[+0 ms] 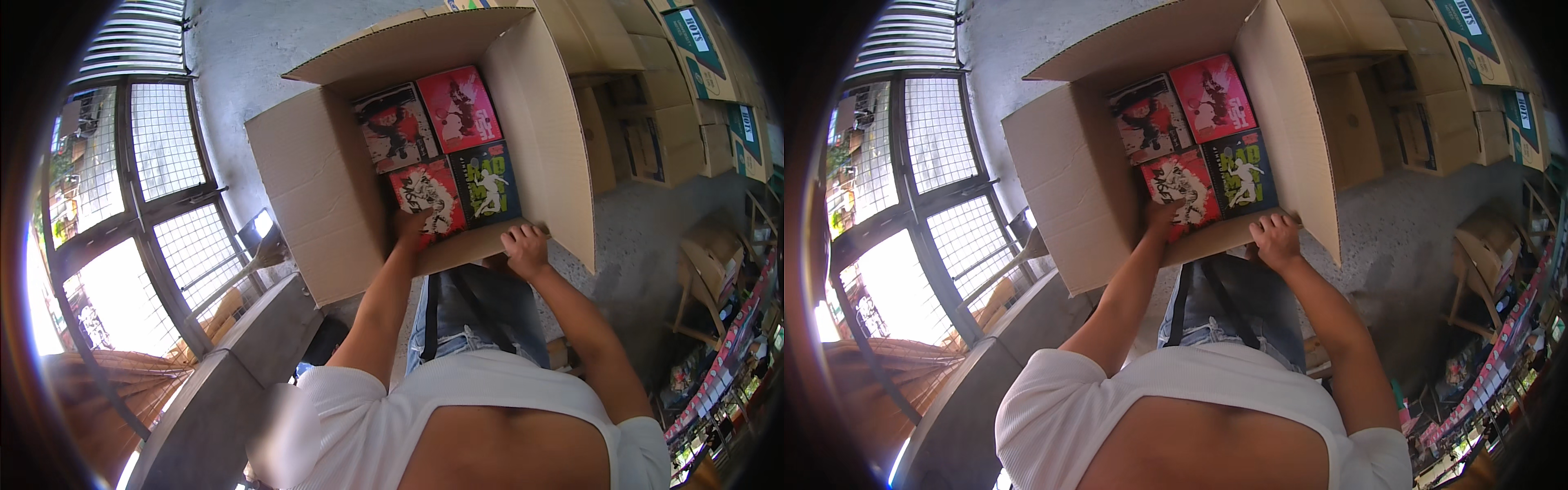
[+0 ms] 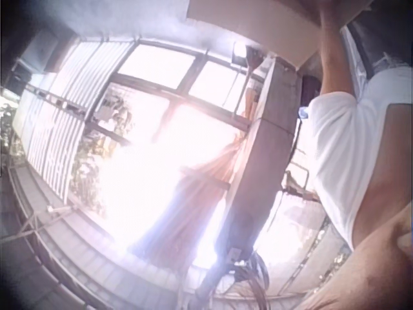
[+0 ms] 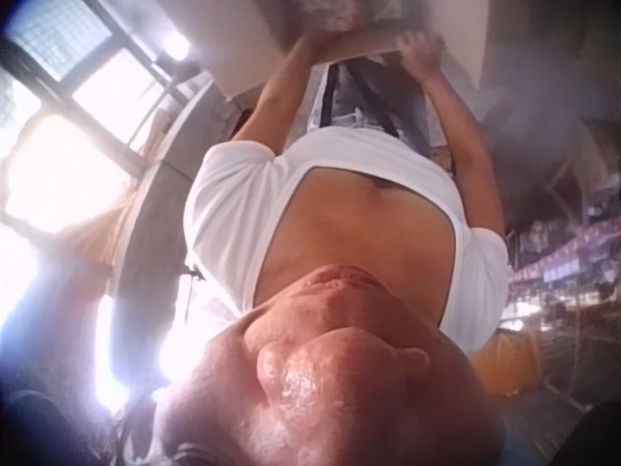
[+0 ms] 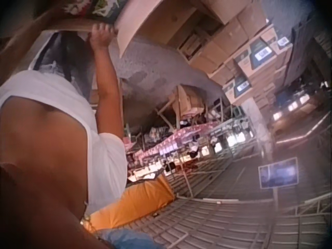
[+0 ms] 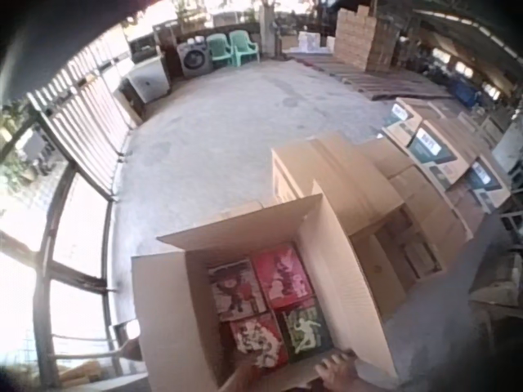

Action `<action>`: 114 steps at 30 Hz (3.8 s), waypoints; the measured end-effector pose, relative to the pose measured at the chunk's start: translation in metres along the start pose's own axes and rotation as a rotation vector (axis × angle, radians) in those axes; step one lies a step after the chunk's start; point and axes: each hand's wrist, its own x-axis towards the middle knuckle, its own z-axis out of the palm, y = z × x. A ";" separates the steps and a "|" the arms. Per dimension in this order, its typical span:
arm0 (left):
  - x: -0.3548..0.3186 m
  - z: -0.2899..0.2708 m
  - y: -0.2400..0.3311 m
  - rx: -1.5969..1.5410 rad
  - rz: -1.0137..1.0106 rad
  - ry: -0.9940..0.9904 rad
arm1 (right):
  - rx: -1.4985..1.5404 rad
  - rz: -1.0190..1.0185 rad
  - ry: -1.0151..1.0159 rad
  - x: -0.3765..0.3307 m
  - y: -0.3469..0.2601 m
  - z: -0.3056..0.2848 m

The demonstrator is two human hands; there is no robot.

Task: The person organizes stacks of notebooks on a table, moves several red notebooks from a box to the table, and trims the spiral binding of a notebook using shears.

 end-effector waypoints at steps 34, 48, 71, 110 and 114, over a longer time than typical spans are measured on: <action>-0.063 -0.002 0.055 -0.272 0.079 -0.184 | 0.589 0.343 -0.046 0.000 -0.019 -0.016; -0.207 0.020 0.178 -0.298 0.264 -0.861 | 1.577 0.543 0.201 -0.020 -0.016 -0.125; 0.029 0.038 -0.016 -0.190 -0.180 0.012 | 1.607 0.352 1.740 -0.173 -0.061 -0.200; 0.028 0.014 -0.018 -0.154 -0.134 -0.070 | 1.812 0.511 1.491 -0.133 -0.064 -0.168; 0.055 0.007 -0.041 -0.211 0.070 -0.082 | 1.811 0.469 1.473 -0.133 -0.062 -0.171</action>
